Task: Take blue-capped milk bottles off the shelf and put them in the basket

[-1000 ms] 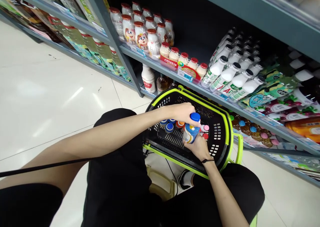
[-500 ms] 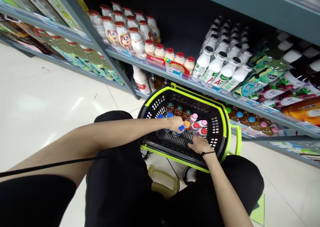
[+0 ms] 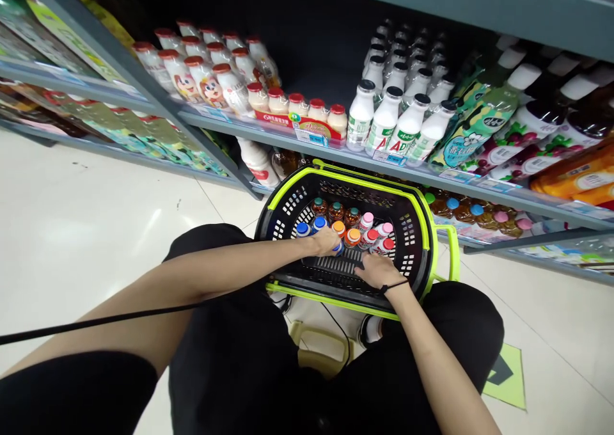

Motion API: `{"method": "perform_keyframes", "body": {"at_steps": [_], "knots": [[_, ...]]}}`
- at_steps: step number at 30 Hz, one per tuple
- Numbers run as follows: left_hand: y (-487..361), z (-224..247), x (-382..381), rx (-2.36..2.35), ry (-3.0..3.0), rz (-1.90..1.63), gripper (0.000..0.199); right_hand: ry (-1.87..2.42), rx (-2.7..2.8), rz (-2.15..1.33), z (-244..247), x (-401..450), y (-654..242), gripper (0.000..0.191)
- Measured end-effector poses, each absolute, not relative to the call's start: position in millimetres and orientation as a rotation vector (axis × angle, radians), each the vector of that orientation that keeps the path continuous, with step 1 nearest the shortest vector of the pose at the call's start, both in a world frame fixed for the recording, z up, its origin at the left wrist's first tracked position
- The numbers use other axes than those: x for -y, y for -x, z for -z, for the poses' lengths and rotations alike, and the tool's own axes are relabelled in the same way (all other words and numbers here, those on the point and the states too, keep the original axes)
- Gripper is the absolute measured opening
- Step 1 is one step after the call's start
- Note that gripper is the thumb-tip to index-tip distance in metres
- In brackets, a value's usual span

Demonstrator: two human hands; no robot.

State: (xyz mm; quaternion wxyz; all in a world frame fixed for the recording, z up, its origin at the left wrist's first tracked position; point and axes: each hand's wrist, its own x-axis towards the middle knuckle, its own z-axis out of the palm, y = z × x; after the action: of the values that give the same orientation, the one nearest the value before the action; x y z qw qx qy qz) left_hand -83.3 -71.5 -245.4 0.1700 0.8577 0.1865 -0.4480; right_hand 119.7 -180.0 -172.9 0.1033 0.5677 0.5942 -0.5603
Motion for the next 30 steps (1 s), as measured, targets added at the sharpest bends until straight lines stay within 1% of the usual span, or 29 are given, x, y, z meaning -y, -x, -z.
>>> {"method": "perform_keyframes", "body": {"at_steps": [3, 6, 10, 14, 16, 18, 21, 23, 25, 27, 30], "knots": [[87.9, 247.8, 76.9, -0.483, -2.427, 1.376, 0.027, -1.658, -1.755, 1.663, 175.8, 181.0, -119.2, 0.045], [92.1, 248.1, 83.3, -0.478, -2.42, 1.407, 0.026, -1.646, -1.759, 1.667, 180.2, 181.1, -117.9, 0.046], [89.4, 242.1, 84.7, -0.545, -2.446, 1.347, 0.025, -1.638, -1.77, 1.667, 178.0, 180.3, -114.8, 0.047], [76.5, 229.9, 79.7, -0.598, -2.514, 1.281, 0.017, -1.646, -1.775, 1.689, 171.0, 177.8, -113.0, 0.05], [69.1, 224.0, 77.9, -0.599, -2.547, 1.27, 0.019, -1.666, -1.779, 1.715, 170.7, 174.7, -117.6, 0.049], [61.6, 218.1, 77.0, -0.59, -2.565, 1.279, 0.025, -1.703, -1.803, 1.766, 170.5, 170.2, -129.3, 0.047], [49.7, 209.8, 75.8, -0.582, -2.559, 1.337, 0.033, -1.835, -1.87, 1.856, 164.3, 161.8, -159.4, 0.032], [41.0, 205.2, 73.9, -0.584, -2.539, 1.38, 0.034, -1.98, -1.91, 1.878, 153.1, 155.3, -185.3, 0.025], [31.6, 201.0, 71.0, -0.574, -2.509, 1.409, 0.029, -2.167, -1.939, 1.832, 134.0, 147.7, -213.9, 0.025], [21.4, 195.1, 67.8, -0.552, -2.481, 1.42, 0.023, -2.359, -1.976, 1.734, 106.2, 138.6, -243.2, 0.025], [5.7, 179.5, 63.4, -0.544, -2.499, 1.344, 0.019, -2.62, -2.074, 1.532, 52.4, 119.7, -283.3, 0.029]]}}
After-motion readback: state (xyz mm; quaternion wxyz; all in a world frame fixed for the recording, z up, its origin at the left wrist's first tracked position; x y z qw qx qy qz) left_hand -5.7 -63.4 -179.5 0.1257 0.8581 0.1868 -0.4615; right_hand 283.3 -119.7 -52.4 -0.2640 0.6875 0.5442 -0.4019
